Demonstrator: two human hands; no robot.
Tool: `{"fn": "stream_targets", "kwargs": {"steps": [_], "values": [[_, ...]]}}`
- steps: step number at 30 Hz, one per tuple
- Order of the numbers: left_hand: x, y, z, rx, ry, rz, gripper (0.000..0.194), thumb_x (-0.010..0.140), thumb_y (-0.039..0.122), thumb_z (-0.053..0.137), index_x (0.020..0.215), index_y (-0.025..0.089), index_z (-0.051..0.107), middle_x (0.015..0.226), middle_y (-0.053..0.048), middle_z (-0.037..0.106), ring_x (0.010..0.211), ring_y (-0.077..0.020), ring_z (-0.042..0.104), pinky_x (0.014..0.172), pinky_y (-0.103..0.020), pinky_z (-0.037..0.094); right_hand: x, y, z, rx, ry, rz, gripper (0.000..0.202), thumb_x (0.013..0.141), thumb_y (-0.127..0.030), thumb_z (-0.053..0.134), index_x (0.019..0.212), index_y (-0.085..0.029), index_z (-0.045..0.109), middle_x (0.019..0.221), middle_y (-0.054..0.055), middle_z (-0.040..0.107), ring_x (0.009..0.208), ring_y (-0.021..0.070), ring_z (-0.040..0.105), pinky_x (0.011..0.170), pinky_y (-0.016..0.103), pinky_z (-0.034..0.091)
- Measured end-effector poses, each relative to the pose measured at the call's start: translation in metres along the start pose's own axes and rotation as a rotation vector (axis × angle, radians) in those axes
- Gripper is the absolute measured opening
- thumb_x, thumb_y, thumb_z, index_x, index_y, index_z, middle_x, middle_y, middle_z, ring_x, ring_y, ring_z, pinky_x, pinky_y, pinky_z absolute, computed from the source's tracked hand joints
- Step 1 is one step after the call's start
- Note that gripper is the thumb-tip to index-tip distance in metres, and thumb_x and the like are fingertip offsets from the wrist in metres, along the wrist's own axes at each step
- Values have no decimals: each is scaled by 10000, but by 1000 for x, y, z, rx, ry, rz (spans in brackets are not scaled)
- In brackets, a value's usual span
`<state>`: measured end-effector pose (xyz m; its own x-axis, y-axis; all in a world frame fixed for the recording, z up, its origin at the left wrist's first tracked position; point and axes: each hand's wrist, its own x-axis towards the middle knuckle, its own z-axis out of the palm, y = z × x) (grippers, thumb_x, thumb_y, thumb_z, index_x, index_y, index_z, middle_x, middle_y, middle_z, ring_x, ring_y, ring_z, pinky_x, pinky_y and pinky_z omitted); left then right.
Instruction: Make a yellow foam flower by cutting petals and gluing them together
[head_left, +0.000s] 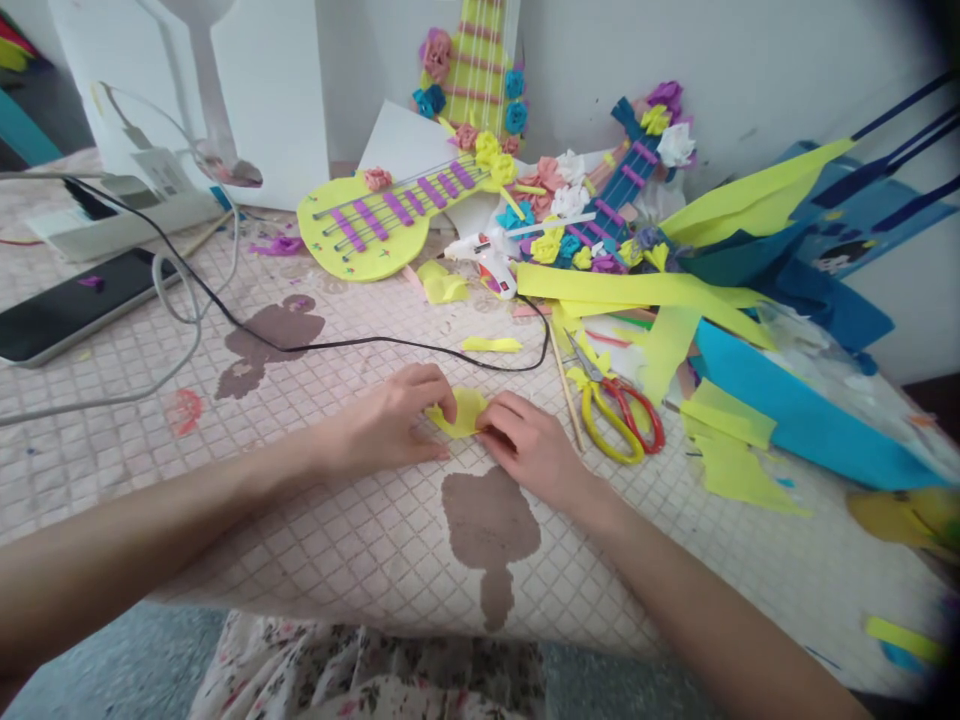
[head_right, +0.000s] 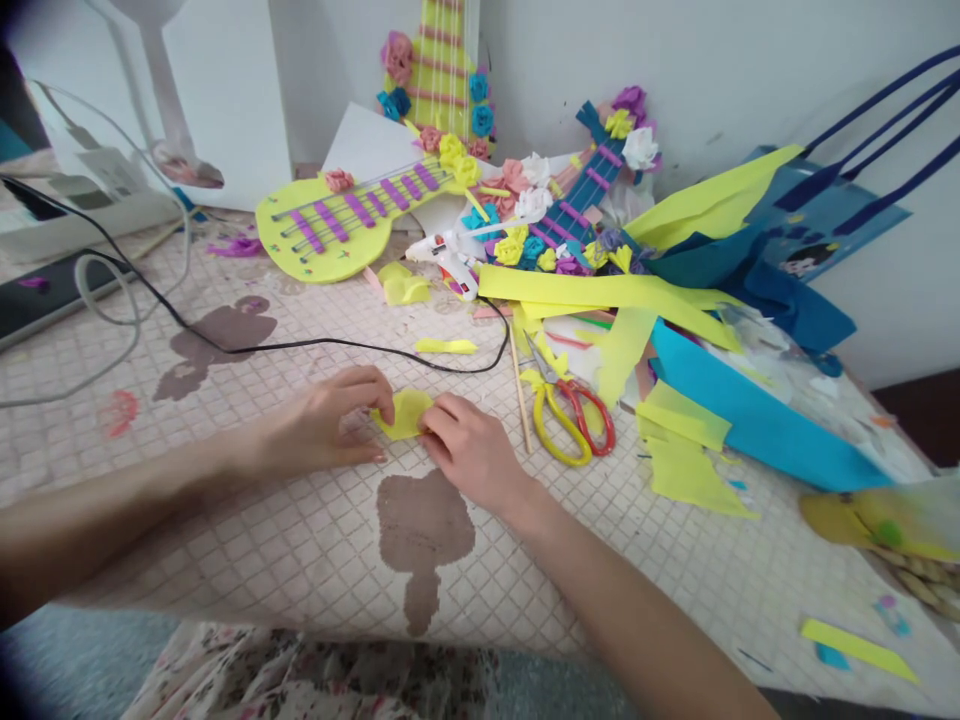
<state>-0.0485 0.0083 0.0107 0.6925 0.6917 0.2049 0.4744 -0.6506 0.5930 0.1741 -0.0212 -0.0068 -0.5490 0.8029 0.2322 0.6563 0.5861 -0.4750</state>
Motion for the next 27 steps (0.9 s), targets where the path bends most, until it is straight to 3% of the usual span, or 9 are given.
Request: {"fn": "stream_targets", "kwargs": {"steps": [6,9,18,27], "values": [[-1,-2,12,70,39,35,51,795,114,538,828,149,555,901,-66,543,876,-184,508,795,-323,436,0,0,0,100,14,87,52,850,-171,509,842,-213,537,889,31,564,764,146,551,635,251,420],[-3,-5,13,34,37,32,98,830,102,488,804,143,573,871,-65,543,839,-171,508,781,-318,437,0,0,0,127,20,113,42,839,-168,525,833,-210,528,910,28,545,722,129,538,628,251,423],[-4,-6,14,-63,88,-73,76,817,160,546,753,143,584,862,-52,535,810,-157,509,684,-264,440,0,-5,-2,146,6,173,68,834,-148,521,790,-199,512,853,18,511,691,122,505,615,253,410],[-4,-3,16,-62,112,-95,24,785,145,562,769,152,578,852,-47,531,840,-175,513,736,-296,446,1,-7,-2,189,16,217,102,802,-125,563,763,-200,507,813,-1,484,664,112,487,598,245,390]]}}
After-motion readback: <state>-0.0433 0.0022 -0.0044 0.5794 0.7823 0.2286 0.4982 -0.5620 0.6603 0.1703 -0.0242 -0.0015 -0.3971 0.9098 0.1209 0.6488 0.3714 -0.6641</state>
